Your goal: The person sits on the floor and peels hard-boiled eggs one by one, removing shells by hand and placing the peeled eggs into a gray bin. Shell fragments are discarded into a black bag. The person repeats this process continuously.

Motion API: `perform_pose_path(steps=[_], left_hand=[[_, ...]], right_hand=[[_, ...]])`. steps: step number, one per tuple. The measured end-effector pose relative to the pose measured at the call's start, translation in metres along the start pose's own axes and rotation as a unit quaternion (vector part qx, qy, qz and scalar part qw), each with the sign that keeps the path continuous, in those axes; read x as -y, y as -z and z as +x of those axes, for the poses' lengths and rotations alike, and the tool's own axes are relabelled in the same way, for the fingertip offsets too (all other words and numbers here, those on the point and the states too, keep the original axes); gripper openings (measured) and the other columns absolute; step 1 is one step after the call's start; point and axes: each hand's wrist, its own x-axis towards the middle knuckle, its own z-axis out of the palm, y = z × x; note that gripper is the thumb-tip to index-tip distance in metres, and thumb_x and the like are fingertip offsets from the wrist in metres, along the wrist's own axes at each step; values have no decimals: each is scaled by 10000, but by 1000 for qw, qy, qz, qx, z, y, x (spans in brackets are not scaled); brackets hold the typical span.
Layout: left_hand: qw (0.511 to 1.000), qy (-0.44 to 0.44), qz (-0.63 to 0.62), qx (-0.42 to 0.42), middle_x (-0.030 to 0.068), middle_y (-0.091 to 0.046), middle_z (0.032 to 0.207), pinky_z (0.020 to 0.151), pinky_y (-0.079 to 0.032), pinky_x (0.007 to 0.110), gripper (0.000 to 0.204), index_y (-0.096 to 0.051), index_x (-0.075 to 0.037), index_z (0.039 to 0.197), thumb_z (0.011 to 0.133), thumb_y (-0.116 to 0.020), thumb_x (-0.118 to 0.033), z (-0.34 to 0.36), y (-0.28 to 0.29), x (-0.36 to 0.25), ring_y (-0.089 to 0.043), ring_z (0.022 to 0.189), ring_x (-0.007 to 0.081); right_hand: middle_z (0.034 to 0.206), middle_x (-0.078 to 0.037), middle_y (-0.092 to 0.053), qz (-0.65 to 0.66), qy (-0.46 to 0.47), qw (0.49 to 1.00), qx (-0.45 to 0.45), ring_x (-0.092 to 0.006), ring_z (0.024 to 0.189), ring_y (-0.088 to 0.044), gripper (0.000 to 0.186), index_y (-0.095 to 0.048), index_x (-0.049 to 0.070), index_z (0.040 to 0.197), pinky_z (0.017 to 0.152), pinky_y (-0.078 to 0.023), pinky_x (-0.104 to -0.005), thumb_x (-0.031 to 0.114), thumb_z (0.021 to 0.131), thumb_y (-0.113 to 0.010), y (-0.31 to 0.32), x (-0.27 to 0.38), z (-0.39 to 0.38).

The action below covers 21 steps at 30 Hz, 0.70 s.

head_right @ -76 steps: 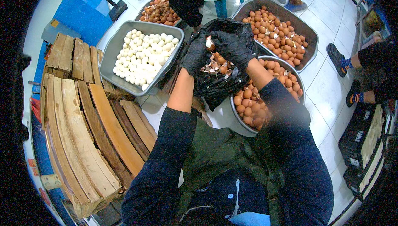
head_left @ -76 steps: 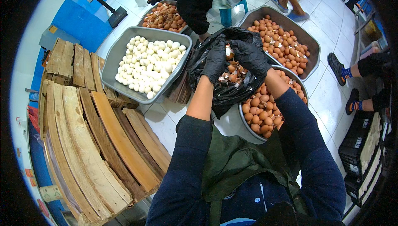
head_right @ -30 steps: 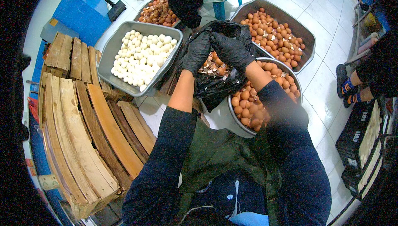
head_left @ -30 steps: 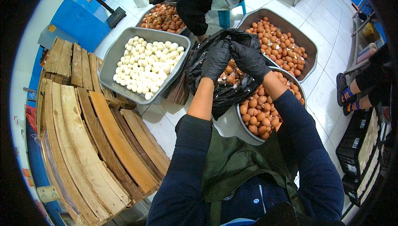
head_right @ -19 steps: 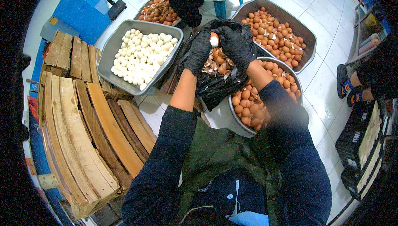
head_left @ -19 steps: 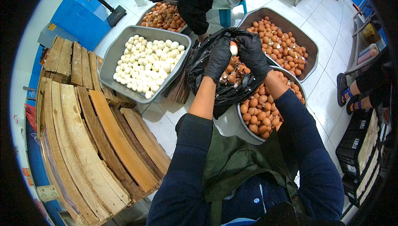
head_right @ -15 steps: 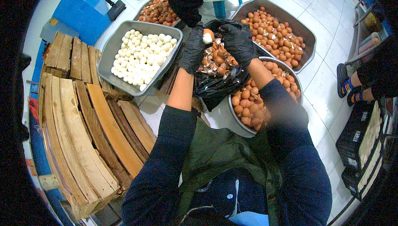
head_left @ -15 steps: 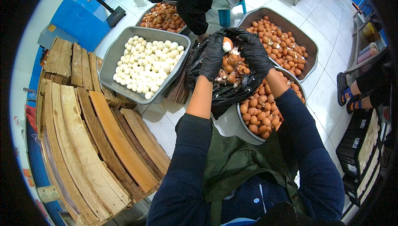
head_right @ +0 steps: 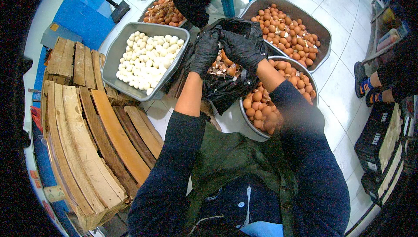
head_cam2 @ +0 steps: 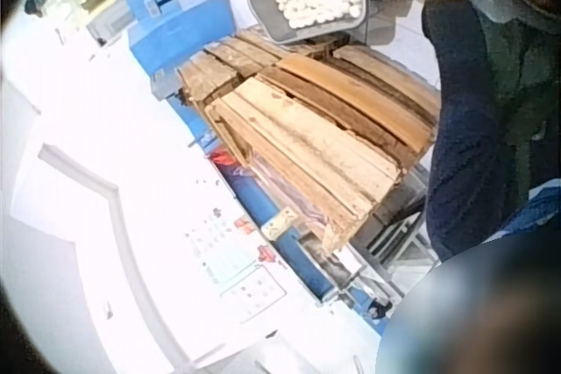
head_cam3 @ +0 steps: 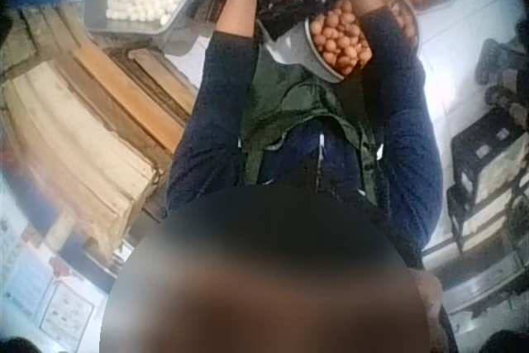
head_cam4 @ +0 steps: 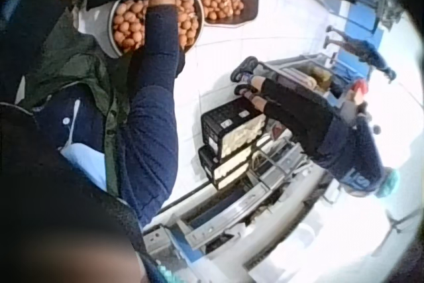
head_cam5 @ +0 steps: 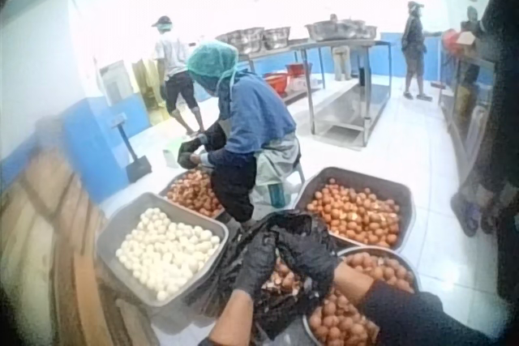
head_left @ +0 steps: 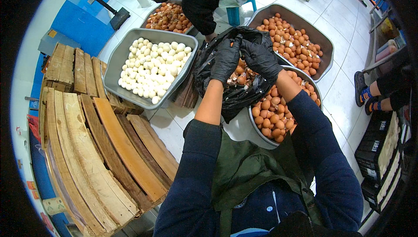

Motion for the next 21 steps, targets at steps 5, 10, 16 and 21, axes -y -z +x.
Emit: perform_pose_path(steps=[5, 10, 16, 21], left_hand=[[999, 36, -3, -21, 308, -561, 995, 827, -417, 477, 462, -548, 42, 976, 931, -487, -414, -9, 3, -12, -524, 963, 468], [998, 52, -30, -5, 304, -563, 1034, 825, -427, 456, 429, -551, 37, 1029, 936, -492, -377, -7, 6, -14, -542, 974, 436], [974, 45, -218, 44, 151, -616, 1071, 836, -467, 351, 391, -568, -7, 1158, 944, -497, -327, -4, 15, -10, -600, 948, 285], [888, 110, -439, 74, 64, -601, 1040, 798, -479, 267, 268, -586, -63, 1118, 933, -481, -225, -14, 22, -26, -576, 936, 152]], right_hand=[[1149, -165, -591, 6, -13, 1000, 23, -337, 1075, -547, 327, -546, 55, 1167, 942, -419, -377, 35, 841, -542, -6, -3, -2], [1098, -154, -612, 75, -49, 996, -4, -329, 1048, -553, 348, -569, 54, 1163, 938, -421, -376, 28, 816, -568, -6, 2, 1], [1073, -163, -634, 62, -29, 996, -56, -311, 1010, -600, 307, -614, 51, 1088, 928, -442, -353, 50, 782, -584, -1, 4, 6], [1025, -143, -651, -6, -22, 996, -85, -311, 951, -610, 302, -647, 76, 1046, 859, -463, -362, 75, 745, -618, -1, -6, 11]])
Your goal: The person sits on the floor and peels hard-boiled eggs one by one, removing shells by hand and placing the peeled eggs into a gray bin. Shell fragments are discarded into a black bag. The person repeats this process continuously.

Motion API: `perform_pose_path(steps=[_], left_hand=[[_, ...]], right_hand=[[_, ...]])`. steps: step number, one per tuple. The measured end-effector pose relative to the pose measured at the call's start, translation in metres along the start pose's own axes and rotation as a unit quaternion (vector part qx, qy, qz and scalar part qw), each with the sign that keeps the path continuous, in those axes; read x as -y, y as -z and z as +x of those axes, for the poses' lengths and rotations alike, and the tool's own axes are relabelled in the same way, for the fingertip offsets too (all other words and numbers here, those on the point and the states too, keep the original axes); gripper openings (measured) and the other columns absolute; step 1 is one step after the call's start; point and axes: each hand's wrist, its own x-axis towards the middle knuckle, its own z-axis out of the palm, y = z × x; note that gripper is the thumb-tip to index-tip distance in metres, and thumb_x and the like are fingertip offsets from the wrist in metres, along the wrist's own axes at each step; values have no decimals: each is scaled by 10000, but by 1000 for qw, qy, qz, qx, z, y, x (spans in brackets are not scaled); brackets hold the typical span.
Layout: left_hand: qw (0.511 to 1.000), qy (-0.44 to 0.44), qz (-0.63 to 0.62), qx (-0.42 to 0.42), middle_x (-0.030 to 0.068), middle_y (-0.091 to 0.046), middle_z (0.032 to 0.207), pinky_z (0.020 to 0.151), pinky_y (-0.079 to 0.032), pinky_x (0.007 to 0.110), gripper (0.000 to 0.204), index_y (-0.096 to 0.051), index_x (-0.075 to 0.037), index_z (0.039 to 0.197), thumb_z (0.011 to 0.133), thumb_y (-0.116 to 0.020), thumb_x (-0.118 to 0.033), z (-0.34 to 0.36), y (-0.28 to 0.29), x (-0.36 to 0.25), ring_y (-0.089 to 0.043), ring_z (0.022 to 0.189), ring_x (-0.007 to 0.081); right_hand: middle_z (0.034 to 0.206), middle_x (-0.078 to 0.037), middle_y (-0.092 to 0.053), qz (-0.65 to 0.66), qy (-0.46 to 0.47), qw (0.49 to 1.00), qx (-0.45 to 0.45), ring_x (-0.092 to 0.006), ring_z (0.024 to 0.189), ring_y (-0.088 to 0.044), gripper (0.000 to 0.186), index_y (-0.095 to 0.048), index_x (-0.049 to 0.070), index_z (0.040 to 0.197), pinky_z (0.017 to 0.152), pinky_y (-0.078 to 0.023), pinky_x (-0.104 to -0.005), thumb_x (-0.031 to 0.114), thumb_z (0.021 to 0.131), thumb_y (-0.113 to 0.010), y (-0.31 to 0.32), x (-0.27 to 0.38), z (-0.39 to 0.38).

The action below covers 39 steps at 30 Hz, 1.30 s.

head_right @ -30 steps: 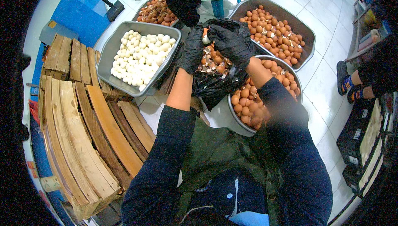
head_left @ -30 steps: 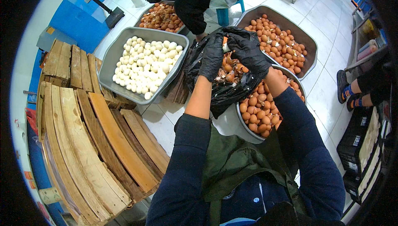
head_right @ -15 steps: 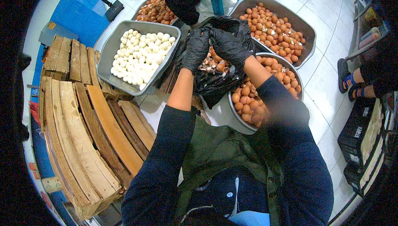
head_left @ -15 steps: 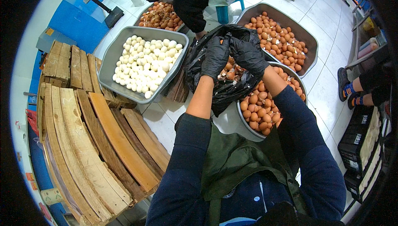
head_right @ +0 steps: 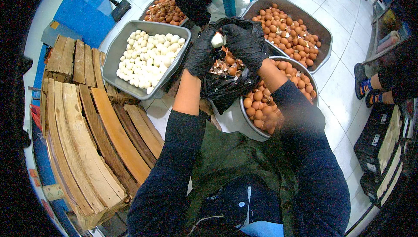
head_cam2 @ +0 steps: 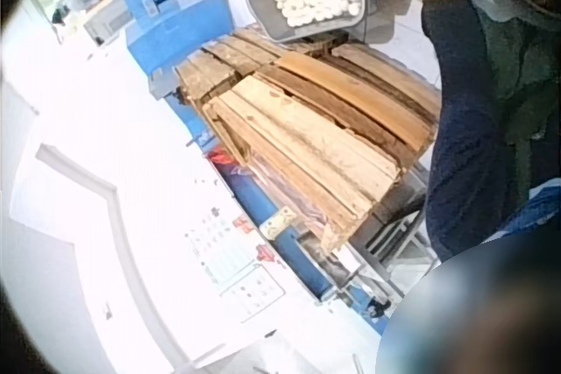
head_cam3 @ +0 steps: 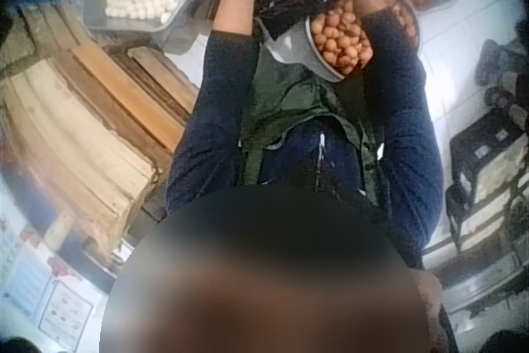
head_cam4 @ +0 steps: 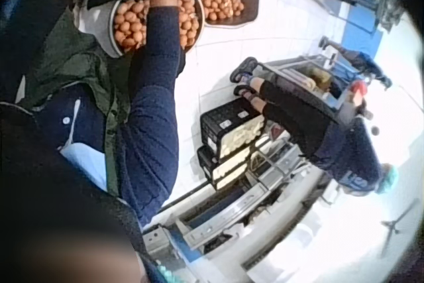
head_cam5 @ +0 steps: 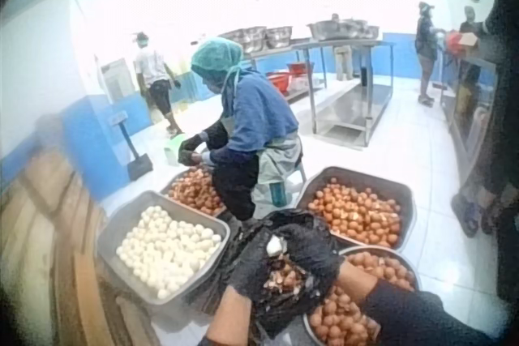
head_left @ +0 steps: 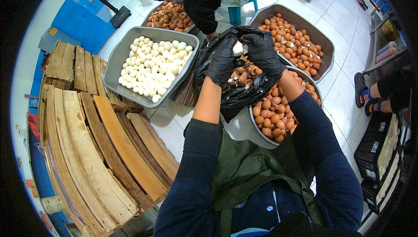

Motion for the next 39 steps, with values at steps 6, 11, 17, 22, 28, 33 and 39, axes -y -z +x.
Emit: perform_pose_path(steps=[6, 11, 17, 22, 28, 33, 39], left_hand=[[998, -50, 42, -8, 106, -617, 1041, 845, -478, 314, 296, -574, -35, 1124, 830, -605, -40, -6, 0, -10, -597, 951, 228], [951, -137, 278, -15, 126, -613, 1052, 873, -470, 335, 401, -563, -25, 1133, 750, -669, 31, -10, 3, -9, -588, 988, 247], [980, -76, 182, -13, 194, -578, 1139, 938, -435, 365, 312, -535, 5, 1193, 902, -496, -99, 5, 4, 10, -554, 1070, 301], [914, -149, 378, -10, 254, -548, 1164, 971, -410, 400, 331, -522, 17, 1210, 936, -398, -120, 8, 8, 21, -529, 1084, 383], [860, -139, 491, -3, 263, -542, 1130, 922, -429, 418, 341, -522, 17, 1199, 889, -419, -81, 7, 12, 24, -534, 1034, 404], [869, -188, 458, -5, 240, -551, 1043, 878, -441, 423, 279, -555, 21, 1106, 878, -427, -79, 10, 8, 28, -543, 965, 394], [829, -218, 515, -7, 234, -547, 1033, 867, -442, 426, 260, -554, 12, 1077, 837, -477, -51, 7, 10, 27, -543, 958, 393]], right_hand=[[984, -131, -661, 2, -101, 995, -5, -320, 919, -614, 305, -659, 100, 1049, 834, -468, -393, 93, 750, -600, 2, -20, -3], [1104, -113, -632, -29, -24, 999, 1, -303, 1020, -588, 297, -652, 102, 1071, 899, -439, -403, 128, 783, -587, 7, -12, -1], [1174, -149, -593, -5, 27, 998, 62, -322, 1112, -530, 334, -580, 75, 1181, 982, -396, -392, 146, 855, -579, 13, 20, -4], [1223, -160, -568, 22, -48, 986, 160, -326, 1134, -532, 350, -517, 84, 1255, 997, -398, -375, 179, 918, -517, 14, 27, -4], [1176, -178, -584, -59, -34, 982, 179, -324, 1091, -564, 367, -475, 86, 1282, 953, -434, -388, 173, 927, -492, 10, 26, -8], [1128, -173, -604, -62, 5, 987, 146, -328, 1042, -585, 309, -526, 67, 1197, 918, -454, -390, 111, 892, -516, 6, 23, -11], [1094, -163, -618, -26, 38, 995, 88, -320, 1022, -592, 292, -550, 49, 1159, 906, -460, -392, 63, 869, -525, 2, 18, -11]])
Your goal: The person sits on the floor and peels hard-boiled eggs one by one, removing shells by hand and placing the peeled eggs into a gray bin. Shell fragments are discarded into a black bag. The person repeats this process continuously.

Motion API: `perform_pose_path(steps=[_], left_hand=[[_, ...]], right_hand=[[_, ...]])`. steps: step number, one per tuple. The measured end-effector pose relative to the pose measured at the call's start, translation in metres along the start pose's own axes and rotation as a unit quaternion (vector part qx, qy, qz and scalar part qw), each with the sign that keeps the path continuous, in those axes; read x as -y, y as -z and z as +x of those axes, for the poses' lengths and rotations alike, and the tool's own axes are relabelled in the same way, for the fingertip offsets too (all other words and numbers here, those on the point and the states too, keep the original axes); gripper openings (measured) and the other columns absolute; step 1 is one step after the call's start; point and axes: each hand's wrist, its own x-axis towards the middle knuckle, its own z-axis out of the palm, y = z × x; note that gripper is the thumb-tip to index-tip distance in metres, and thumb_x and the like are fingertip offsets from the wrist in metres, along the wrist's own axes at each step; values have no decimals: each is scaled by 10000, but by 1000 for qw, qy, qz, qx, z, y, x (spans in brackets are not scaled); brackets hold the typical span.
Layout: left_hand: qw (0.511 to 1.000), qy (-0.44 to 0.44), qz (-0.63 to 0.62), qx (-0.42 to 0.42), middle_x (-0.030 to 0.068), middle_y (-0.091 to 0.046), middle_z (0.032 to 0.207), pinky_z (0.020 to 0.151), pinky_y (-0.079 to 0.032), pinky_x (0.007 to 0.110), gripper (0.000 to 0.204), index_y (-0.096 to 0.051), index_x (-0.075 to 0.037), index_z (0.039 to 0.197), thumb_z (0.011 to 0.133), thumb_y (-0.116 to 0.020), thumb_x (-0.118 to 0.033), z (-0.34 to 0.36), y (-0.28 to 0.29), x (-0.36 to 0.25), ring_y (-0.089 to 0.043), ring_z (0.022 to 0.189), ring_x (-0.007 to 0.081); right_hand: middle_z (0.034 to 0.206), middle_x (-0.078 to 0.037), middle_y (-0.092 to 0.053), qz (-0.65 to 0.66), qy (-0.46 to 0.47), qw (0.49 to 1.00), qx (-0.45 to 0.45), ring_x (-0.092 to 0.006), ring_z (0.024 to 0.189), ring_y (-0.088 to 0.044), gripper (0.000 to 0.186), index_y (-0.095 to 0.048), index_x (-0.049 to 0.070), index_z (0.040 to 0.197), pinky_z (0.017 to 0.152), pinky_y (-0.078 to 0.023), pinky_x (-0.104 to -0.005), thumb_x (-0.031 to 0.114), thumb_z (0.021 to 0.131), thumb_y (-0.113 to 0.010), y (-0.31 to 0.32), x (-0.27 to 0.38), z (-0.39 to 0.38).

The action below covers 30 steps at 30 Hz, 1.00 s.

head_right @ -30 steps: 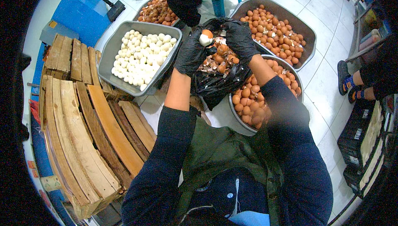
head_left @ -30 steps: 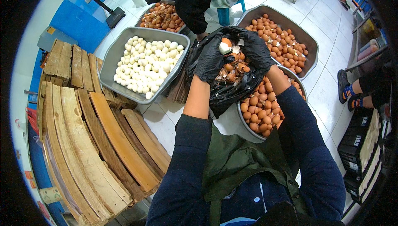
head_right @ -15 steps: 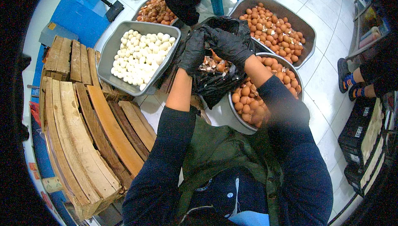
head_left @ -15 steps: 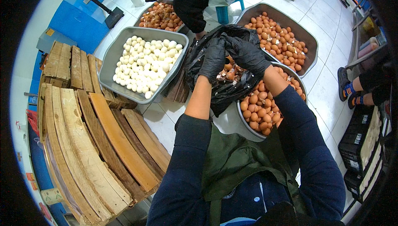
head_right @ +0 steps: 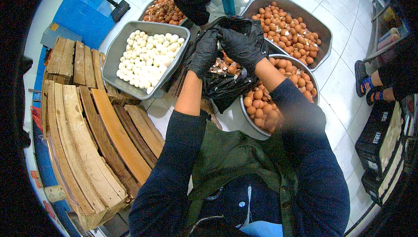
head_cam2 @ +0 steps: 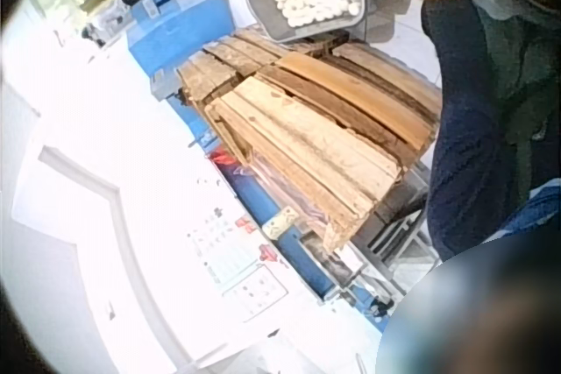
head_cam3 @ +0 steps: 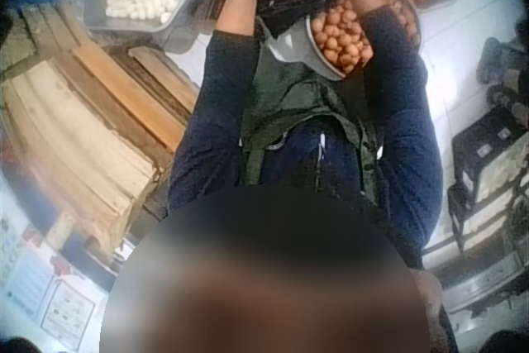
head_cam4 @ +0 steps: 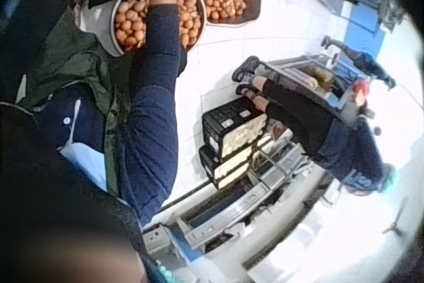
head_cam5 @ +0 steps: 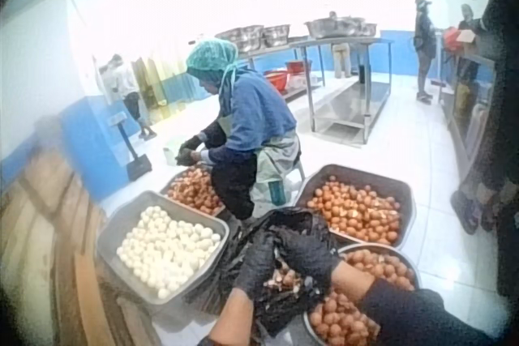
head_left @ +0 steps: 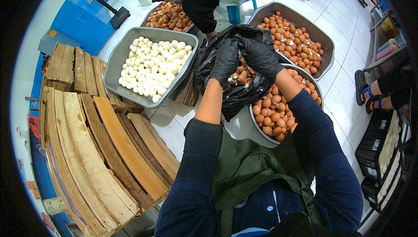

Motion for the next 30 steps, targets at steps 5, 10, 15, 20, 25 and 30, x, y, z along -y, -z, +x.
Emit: perform_pose_path(steps=[5, 10, 15, 20, 25, 30], left_hand=[[999, -5, 52, -7, 230, -556, 1020, 869, -442, 414, 352, -567, 1, 1083, 732, -591, 5, 1, -1, -4, -542, 961, 399], [994, 58, -91, 19, 194, -575, 1038, 869, -454, 391, 393, -570, -4, 1098, 711, -633, 25, 6, 12, -17, -566, 940, 353], [978, 79, -193, 0, 126, -621, 1093, 883, -470, 338, 456, -556, -32, 1169, 746, -724, -47, 0, 30, -34, -596, 997, 249], [740, 229, -632, 8, 84, -613, 1126, 925, -463, 307, 418, -550, -42, 1201, 797, -656, -25, 7, 22, -30, -579, 1041, 225], [911, 117, -395, -31, 130, -617, 1072, 846, -493, 324, 252, -581, -18, 1121, 943, -478, -165, 6, 12, -17, -598, 955, 218], [929, 153, -336, -18, 218, -611, 1074, 909, -440, 384, 284, -592, 8, 1092, 932, -465, -190, 3, 2, -14, -569, 1011, 361]], right_hand=[[1045, -167, -623, -59, -6, 997, -49, -321, 995, -594, 300, -575, 41, 1122, 897, -452, -401, 26, 824, -545, 1, -2, -2], [1000, -168, -620, -64, -45, 994, -80, -338, 954, -561, 241, -633, 25, 1009, 886, -432, -400, 1, 777, -574, 0, -26, -1], [1005, -120, -645, -83, -70, 993, -49, -325, 976, -576, 212, -665, 97, 959, 885, -424, -419, 85, 775, -561, -7, -48, 3], [1122, -114, -622, -58, 18, 993, -99, -314, 1026, -578, 270, -630, 152, 1081, 890, -424, -420, 182, 822, -557, 1, -35, 5], [1176, -147, -593, -81, 45, 995, -38, -320, 1056, -567, 325, -574, 148, 1184, 932, -421, -407, 238, 873, -548, 7, -15, 4], [1129, -169, -601, 116, 2, 993, 10, -336, 1061, -553, 295, -558, 68, 1150, 942, -423, -380, 41, 858, -532, 3, -12, 3]])
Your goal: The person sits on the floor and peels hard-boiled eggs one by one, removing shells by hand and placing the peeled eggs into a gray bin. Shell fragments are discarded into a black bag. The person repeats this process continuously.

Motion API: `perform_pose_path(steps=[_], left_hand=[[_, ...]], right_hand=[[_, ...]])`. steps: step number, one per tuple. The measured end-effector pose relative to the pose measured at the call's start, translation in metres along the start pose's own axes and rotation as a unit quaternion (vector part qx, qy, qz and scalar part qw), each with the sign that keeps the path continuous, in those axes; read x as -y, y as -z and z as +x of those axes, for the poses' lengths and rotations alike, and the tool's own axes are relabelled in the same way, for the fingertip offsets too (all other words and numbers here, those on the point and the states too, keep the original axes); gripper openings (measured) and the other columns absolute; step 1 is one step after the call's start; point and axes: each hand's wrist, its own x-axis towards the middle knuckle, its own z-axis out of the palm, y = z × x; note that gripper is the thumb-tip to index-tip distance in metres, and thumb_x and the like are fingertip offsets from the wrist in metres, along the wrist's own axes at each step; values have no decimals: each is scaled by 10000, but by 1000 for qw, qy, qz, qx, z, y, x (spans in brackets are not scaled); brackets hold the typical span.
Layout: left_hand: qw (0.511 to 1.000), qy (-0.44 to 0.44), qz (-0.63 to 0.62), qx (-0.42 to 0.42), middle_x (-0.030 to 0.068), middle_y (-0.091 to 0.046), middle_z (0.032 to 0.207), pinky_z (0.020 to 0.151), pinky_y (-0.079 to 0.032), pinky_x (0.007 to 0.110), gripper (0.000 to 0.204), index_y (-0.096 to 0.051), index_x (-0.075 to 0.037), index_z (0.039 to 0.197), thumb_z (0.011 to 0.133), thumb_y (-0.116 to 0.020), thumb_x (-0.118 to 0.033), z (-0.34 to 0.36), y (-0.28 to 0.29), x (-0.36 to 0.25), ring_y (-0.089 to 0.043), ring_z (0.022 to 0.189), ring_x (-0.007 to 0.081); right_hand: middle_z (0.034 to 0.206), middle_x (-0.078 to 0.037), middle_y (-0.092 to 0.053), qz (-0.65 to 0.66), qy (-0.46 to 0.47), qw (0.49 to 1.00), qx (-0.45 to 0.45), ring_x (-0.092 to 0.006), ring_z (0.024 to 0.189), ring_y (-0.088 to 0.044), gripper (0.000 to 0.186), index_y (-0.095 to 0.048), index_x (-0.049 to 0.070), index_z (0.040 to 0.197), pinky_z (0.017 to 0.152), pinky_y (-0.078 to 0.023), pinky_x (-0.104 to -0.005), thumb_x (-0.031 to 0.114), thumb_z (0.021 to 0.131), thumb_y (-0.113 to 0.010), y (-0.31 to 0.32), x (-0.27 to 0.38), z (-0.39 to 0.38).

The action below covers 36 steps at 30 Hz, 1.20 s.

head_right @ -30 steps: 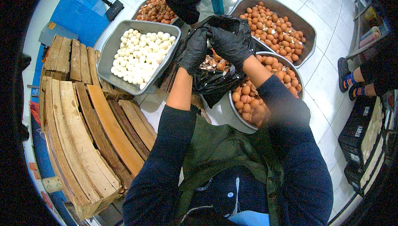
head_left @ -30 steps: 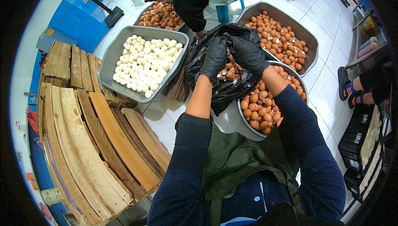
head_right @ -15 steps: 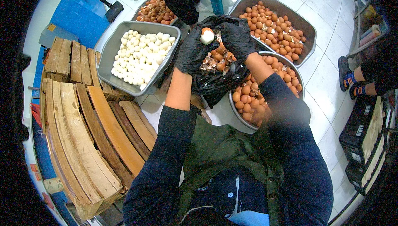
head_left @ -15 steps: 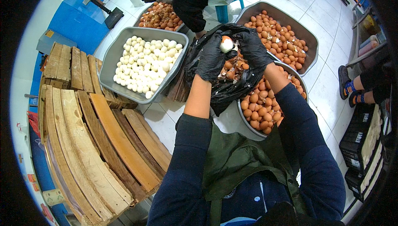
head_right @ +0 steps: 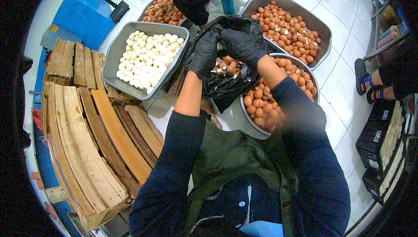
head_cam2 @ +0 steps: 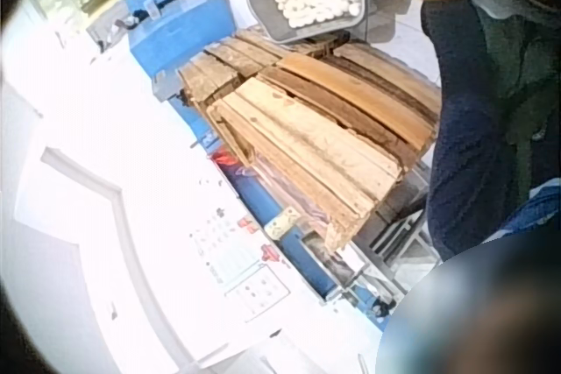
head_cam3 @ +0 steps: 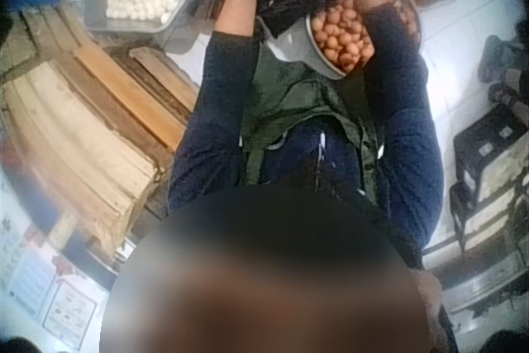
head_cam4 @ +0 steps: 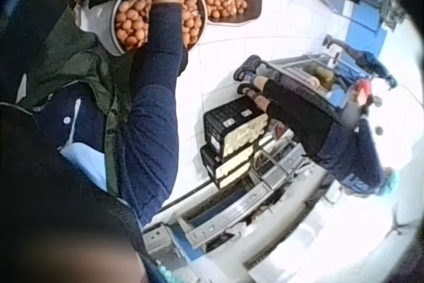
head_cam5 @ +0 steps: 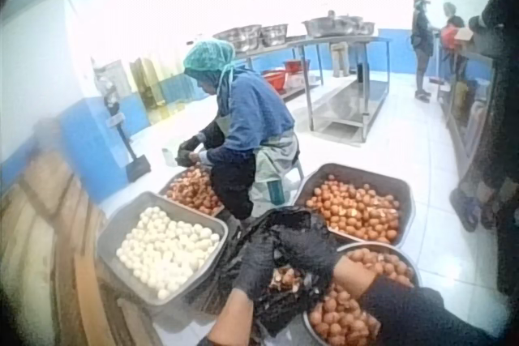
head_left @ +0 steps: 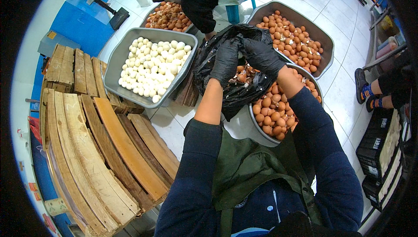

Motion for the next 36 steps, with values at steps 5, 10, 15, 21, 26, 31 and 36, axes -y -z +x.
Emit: perform_pose_path(steps=[5, 10, 15, 21, 26, 31, 36], left_hand=[[984, -9, 175, 17, 101, -628, 1059, 858, -459, 306, 346, -605, -16, 1124, 976, -402, -255, 1, -2, 4, -586, 949, 221], [987, 5, 157, 6, 150, -616, 1083, 847, -472, 344, 319, -575, -12, 1163, 948, -420, -190, 0, 0, 9, -588, 968, 277], [999, 33, -24, 4, 187, -597, 1106, 899, -463, 388, 317, -541, -17, 1189, 874, -512, -47, 0, 0, 2, -582, 1005, 333], [981, -140, 131, 27, 115, -606, 1137, 922, -466, 343, 458, -539, -48, 1232, 798, -676, -95, -11, 3, -28, -587, 1034, 250], [997, 1, -61, 37, 122, -612, 1116, 918, -458, 343, 492, -545, -48, 1213, 770, -739, -143, -9, 3, -42, -590, 1017, 256], [986, -86, 135, 35, 142, -634, 1037, 871, -472, 350, 394, -591, -32, 1077, 736, -758, -136, -16, 5, -44, -607, 959, 277], [977, -42, 207, 23, 154, -628, 1071, 891, -459, 353, 372, -603, -27, 1065, 726, -741, -93, -14, 5, -36, -597, 990, 296]], right_hand=[[1083, -169, -615, -82, -23, 996, 22, -318, 1009, -585, 303, -548, 51, 1140, 909, -449, -355, 25, 838, -548, -3, 3, -3], [983, -141, -647, -52, -57, 996, -35, -295, 924, -607, 204, -633, 45, 992, 840, -471, -352, 58, 790, -607, -3, -4, -2], [955, -125, -660, -158, -60, 983, -67, -308, 908, -611, 191, -672, 121, 954, 808, -462, -395, 176, 792, -588, -1, -25, 0], [892, -134, -647, -92, -91, 986, -106, -341, 873, -590, 174, -657, 92, 899, 802, -433, -432, 176, 764, -585, -4, -46, 0], [929, -155, -637, -113, -99, 984, -92, -344, 900, -566, 165, -646, 65, 884, 816, -411, -456, 134, 759, -564, -7, -60, -3], [1016, -156, -626, -106, -115, 984, -84, -324, 965, -564, 226, -647, 59, 988, 851, -425, -406, 137, 794, -562, -3, -55, -6], [1100, -145, -622, -167, -35, 984, -42, -328, 1043, -552, 282, -655, 116, 1065, 909, -403, -421, 244, 843, -538, 7, -26, -1]])
